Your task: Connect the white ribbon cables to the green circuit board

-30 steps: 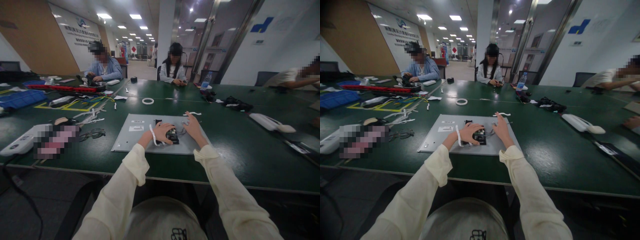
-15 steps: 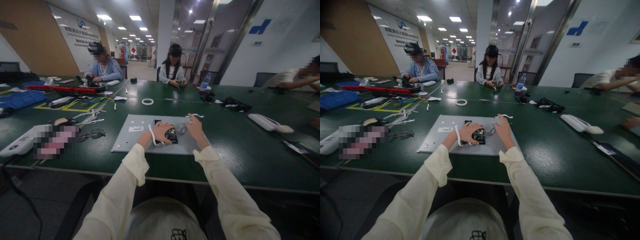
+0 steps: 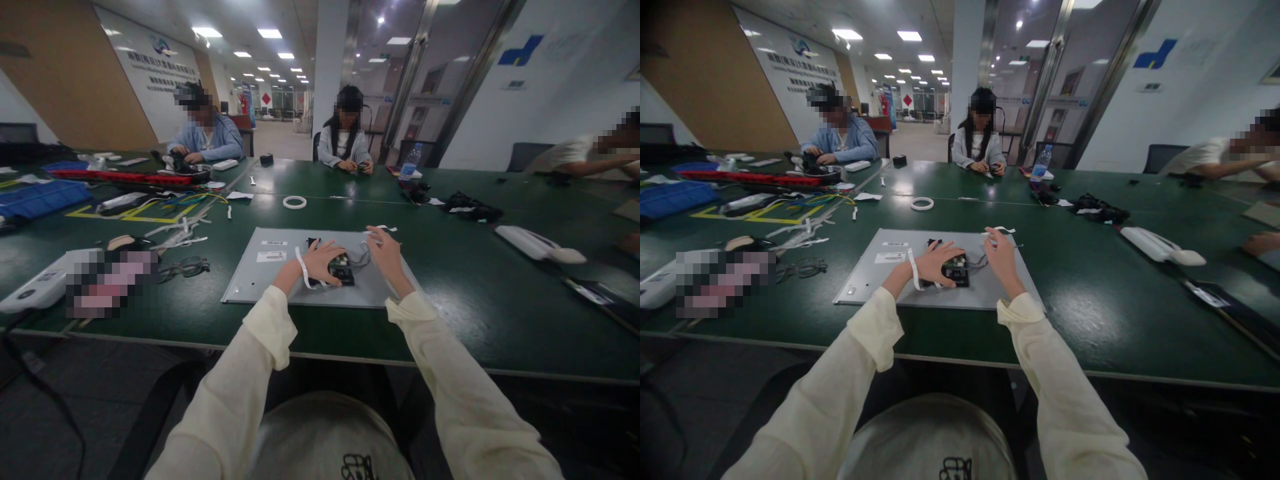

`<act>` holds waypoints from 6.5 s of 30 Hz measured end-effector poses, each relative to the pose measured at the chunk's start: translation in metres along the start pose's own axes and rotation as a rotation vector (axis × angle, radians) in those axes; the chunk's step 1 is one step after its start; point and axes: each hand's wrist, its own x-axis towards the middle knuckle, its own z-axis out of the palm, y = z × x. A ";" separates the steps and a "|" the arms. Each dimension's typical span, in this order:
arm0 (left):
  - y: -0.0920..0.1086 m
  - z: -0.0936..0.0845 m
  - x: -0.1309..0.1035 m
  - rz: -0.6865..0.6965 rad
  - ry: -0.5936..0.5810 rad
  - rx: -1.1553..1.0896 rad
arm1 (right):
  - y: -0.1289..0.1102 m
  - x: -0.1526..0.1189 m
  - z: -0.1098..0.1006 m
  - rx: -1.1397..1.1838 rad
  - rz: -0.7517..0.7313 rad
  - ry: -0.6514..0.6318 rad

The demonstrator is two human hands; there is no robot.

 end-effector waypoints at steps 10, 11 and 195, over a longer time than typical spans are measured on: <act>-0.013 -0.017 -0.026 -0.123 0.393 -0.121 | -0.030 -0.008 -0.005 0.094 -0.056 -0.043; -0.015 -0.016 -0.032 -0.147 0.429 -0.119 | -0.036 -0.012 -0.006 0.099 -0.098 -0.078; 0.081 0.028 -0.024 -0.502 0.173 0.216 | -0.052 -0.052 -0.012 -0.860 -0.131 -0.626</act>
